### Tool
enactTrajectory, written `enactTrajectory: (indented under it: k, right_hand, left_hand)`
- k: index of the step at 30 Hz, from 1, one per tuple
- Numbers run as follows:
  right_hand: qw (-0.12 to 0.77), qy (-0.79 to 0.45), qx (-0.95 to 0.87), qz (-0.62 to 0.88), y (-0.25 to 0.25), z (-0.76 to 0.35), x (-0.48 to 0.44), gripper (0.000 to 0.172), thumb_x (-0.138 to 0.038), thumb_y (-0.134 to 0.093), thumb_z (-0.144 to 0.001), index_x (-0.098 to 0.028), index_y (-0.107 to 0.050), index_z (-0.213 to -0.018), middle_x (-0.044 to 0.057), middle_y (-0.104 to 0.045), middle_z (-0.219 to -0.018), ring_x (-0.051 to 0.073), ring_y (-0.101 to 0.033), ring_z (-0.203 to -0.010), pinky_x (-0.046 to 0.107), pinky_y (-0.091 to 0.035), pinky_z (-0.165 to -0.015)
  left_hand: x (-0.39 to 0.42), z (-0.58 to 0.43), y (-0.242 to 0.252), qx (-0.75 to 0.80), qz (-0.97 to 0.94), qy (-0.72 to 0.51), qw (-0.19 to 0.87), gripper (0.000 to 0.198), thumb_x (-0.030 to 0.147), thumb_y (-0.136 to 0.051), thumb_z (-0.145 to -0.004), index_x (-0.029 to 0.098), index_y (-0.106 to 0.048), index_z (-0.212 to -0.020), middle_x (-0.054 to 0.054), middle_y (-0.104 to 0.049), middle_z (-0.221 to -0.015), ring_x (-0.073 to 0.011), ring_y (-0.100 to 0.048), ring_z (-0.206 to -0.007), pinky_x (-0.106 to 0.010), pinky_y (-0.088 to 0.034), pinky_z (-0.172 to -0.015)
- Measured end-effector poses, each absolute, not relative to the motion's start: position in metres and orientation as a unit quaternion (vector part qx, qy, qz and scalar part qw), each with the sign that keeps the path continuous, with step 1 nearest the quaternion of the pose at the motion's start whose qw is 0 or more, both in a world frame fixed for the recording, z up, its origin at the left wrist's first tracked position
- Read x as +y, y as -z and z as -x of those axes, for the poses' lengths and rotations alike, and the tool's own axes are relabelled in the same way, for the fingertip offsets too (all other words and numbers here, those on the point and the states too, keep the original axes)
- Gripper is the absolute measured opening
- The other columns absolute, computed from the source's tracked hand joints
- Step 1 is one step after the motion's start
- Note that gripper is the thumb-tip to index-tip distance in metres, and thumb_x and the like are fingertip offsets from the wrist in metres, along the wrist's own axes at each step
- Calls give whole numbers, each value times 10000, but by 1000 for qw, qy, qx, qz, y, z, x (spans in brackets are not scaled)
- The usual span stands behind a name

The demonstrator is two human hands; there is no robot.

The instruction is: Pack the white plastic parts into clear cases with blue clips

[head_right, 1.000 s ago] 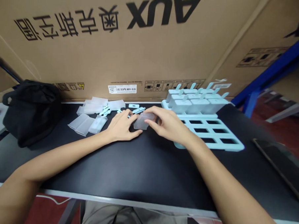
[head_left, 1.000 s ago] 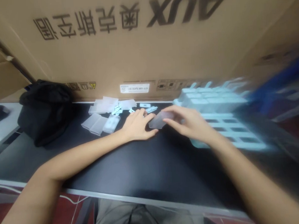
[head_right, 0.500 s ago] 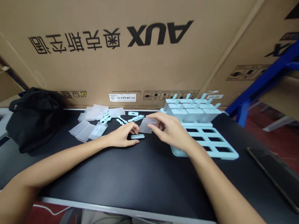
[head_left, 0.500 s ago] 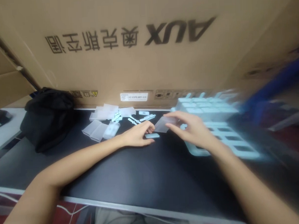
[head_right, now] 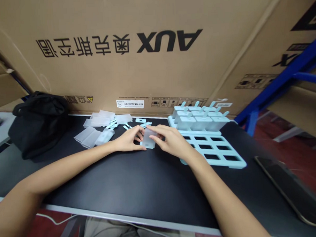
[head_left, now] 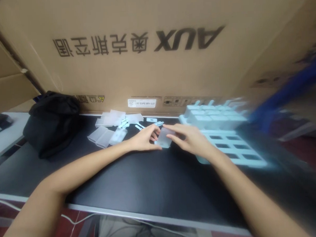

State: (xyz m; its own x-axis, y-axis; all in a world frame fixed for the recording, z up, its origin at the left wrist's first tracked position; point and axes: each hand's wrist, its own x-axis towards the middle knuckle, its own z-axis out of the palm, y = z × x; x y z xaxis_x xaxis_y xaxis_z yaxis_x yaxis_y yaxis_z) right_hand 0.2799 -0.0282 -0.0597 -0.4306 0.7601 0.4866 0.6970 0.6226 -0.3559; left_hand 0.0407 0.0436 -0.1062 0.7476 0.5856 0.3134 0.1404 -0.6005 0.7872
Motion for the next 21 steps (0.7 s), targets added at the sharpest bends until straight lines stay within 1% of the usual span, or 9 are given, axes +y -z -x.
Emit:
enactTrajectory:
  k: [3,7,9,12,14,15,17,19,21]
  right_hand:
    - [311,-48,-845,433,63,-279,-27,422,-385,-532,-1040,-220,-704,-1388,99,-778,-1046,202,-680,-764,366,-581,-759]
    - [312,-52,-848,426,61,-272,-31,430,-352,-496,-1046,-231,-695,-1407,108,-781,-1102,233,-699,-880,388,-578,-817]
    - [302,-56,-854,421,58,-270,-34,437,-328,-489,-1042,-247,-690,-1421,100,-786,-1106,238,-696,-907,392,-573,-836]
    - [282,-63,-859,422,54,-269,-37,454,-313,-500,-1032,-260,-676,-1447,85,-790,-1029,234,-685,-861,383,-567,-816]
    - [267,-64,-860,429,53,-270,-37,457,-308,-499,-1032,-258,-672,-1451,79,-783,-958,231,-678,-820,377,-567,-796]
    - [260,-63,-861,433,53,-271,-37,459,-305,-489,-1034,-255,-669,-1454,81,-782,-958,233,-681,-822,380,-569,-799]
    - [253,-59,-861,437,55,-271,-36,474,-297,-459,-1044,-244,-640,-1479,100,-788,-1059,249,-707,-900,403,-578,-845]
    - [256,-52,-860,438,58,-271,-35,498,-291,-427,-1053,-223,-589,-1518,125,-766,-1230,274,-721,-1057,443,-574,-942]
    - [258,-53,-858,440,62,-270,-35,507,-286,-411,-1057,-214,-541,-1542,137,-712,-1372,286,-701,-1194,463,-553,-1023]
  left_hand:
    - [42,-41,105,214,-852,-280,387,599,430,-911,-742,192,-551,-1158,-60,-606,-1099,-181,-655,-935,-398,-639,-823]
    - [43,-41,108,225,-857,-280,368,575,461,-904,-751,199,-567,-1136,-61,-614,-1080,-208,-659,-951,-409,-651,-812]
    - [44,-42,108,225,-866,-282,346,556,463,-882,-775,198,-574,-1154,-69,-615,-1089,-220,-655,-962,-410,-649,-807]
    - [43,-41,107,210,-885,-277,309,490,408,-809,-838,198,-577,-1216,-90,-623,-1126,-242,-653,-997,-407,-630,-810]
    - [42,-41,106,204,-897,-265,290,471,371,-767,-856,198,-574,-1249,-96,-636,-1122,-246,-654,-976,-404,-610,-803]
    - [42,-41,106,206,-900,-259,282,474,364,-755,-856,201,-572,-1262,-93,-642,-1114,-244,-654,-953,-404,-600,-801]
    - [41,-40,106,215,-904,-251,270,481,377,-749,-848,207,-574,-1262,-78,-652,-1078,-234,-651,-898,-399,-581,-797]
    - [41,-40,107,225,-906,-244,264,451,405,-753,-843,205,-587,-1212,-63,-653,-1023,-230,-649,-860,-388,-568,-786]
    - [40,-40,106,229,-907,-237,262,411,421,-752,-845,200,-593,-1154,-58,-651,-983,-234,-651,-847,-375,-557,-768]
